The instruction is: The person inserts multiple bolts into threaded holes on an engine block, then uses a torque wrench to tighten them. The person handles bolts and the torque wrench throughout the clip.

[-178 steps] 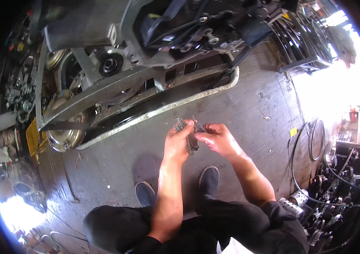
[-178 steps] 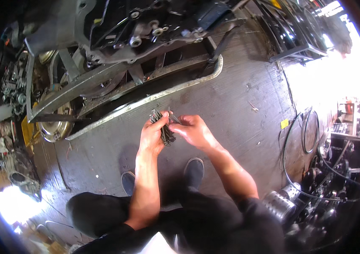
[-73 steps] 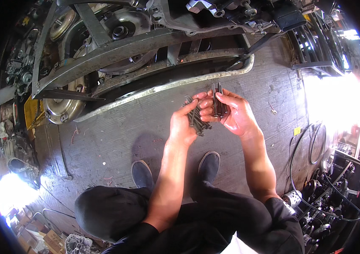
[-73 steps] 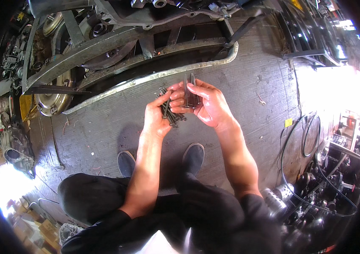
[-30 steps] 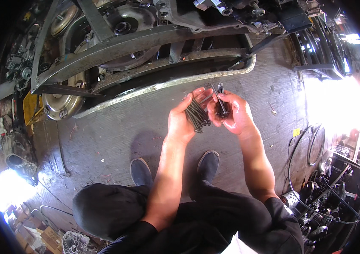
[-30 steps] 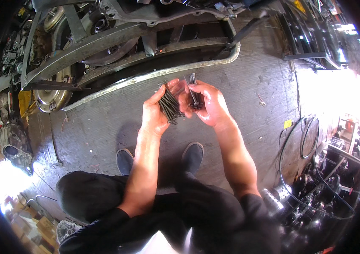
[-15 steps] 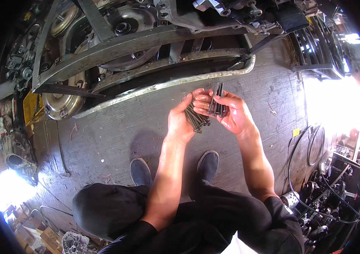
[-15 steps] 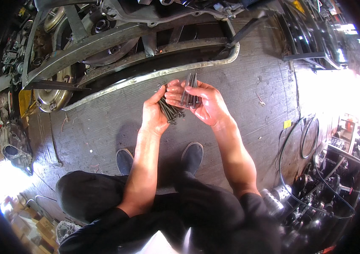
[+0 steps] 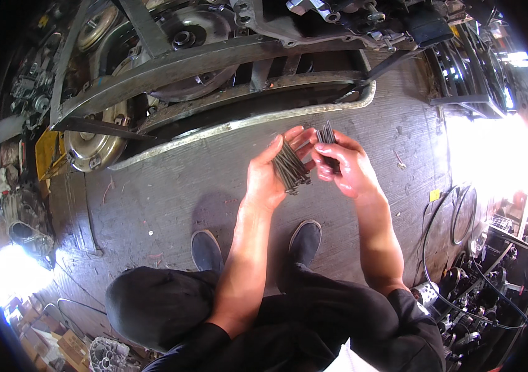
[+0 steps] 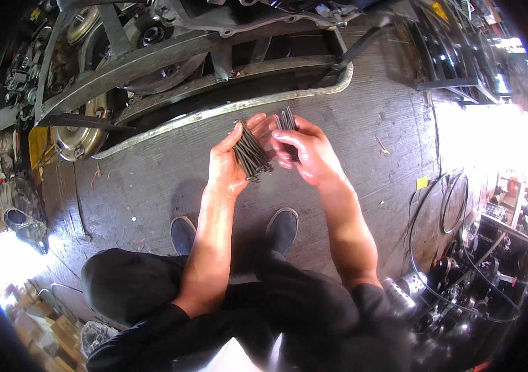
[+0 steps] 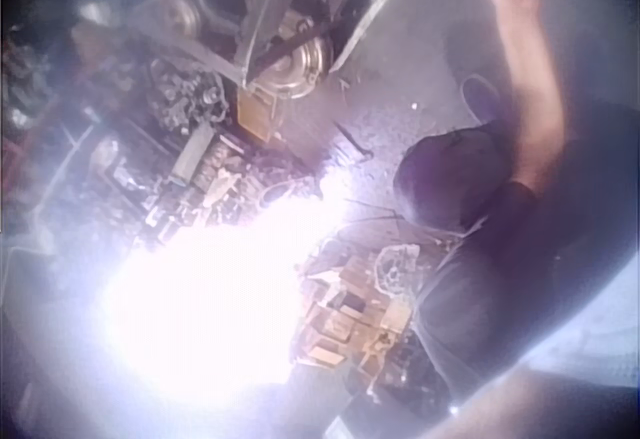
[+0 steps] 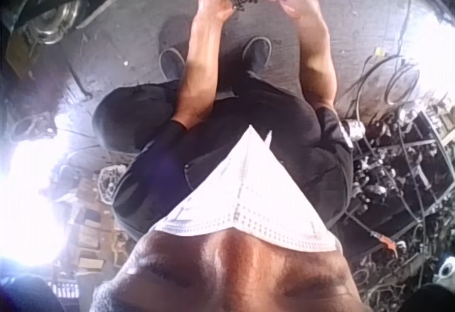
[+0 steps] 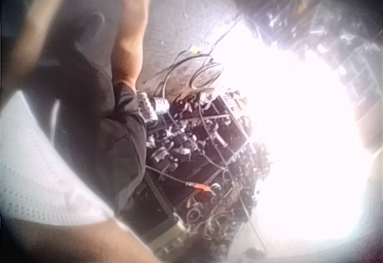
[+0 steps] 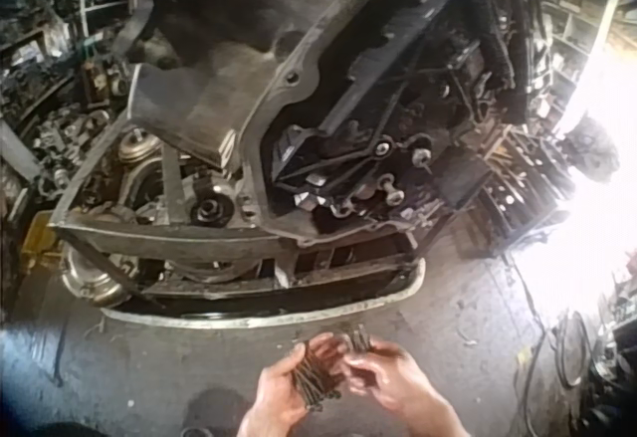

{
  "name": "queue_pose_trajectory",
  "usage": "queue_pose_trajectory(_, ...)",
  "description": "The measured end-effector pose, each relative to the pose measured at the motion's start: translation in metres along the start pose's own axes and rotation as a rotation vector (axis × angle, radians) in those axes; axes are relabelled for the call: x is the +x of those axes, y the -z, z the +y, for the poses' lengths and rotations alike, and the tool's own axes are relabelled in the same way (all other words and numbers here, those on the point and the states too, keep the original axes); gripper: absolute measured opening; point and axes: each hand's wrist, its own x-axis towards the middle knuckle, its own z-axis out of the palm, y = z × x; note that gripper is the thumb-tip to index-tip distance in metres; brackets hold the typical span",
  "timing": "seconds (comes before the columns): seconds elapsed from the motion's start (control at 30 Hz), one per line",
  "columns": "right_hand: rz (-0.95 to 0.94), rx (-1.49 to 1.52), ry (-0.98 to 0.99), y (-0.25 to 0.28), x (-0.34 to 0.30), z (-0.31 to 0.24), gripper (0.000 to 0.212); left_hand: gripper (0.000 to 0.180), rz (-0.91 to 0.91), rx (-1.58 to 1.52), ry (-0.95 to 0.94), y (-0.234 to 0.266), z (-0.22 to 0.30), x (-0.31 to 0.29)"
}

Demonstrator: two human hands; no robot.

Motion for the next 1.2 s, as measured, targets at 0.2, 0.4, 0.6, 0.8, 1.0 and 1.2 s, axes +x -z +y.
queue_pose_trajectory(0.2, 0.122, -0.919, 0.273, -0.012, -0.007, 0.009, 0.021, 0.06, 0.0, 0.051, -0.004, -0.006, 0.003, 0.001)
queue_pose_trajectory(0.4, 0.134, -1.236, 0.402, -0.021, -0.007, 0.02, 0.026, 0.073, -0.013, 0.046, 0.015, -0.002, 0.001, 0.002)
queue_pose_trajectory(0.6, 0.093, -1.24, 0.3, -0.015, -0.004, 0.017, 0.021, 0.078, -0.017, 0.036, 0.039, 0.0, 0.0, 0.003)
queue_pose_trajectory(0.8, 0.117, -1.12, 0.168, -0.011, -0.002, 0.012, 0.02, 0.069, -0.009, 0.052, 0.064, 0.001, -0.002, 0.005)
queue_pose_trajectory(1.0, 0.093, -0.191, -0.124, 0.002, 0.003, -0.002, 0.013, 0.037, 0.051, 0.114, -0.024, 0.001, -0.002, 0.002)
queue_pose_trajectory(1.2, 0.045, -0.192, -0.163, 0.007, 0.01, 0.01, 0.015, 0.024, 0.122, 0.248, -0.051, 0.004, -0.004, 0.001)
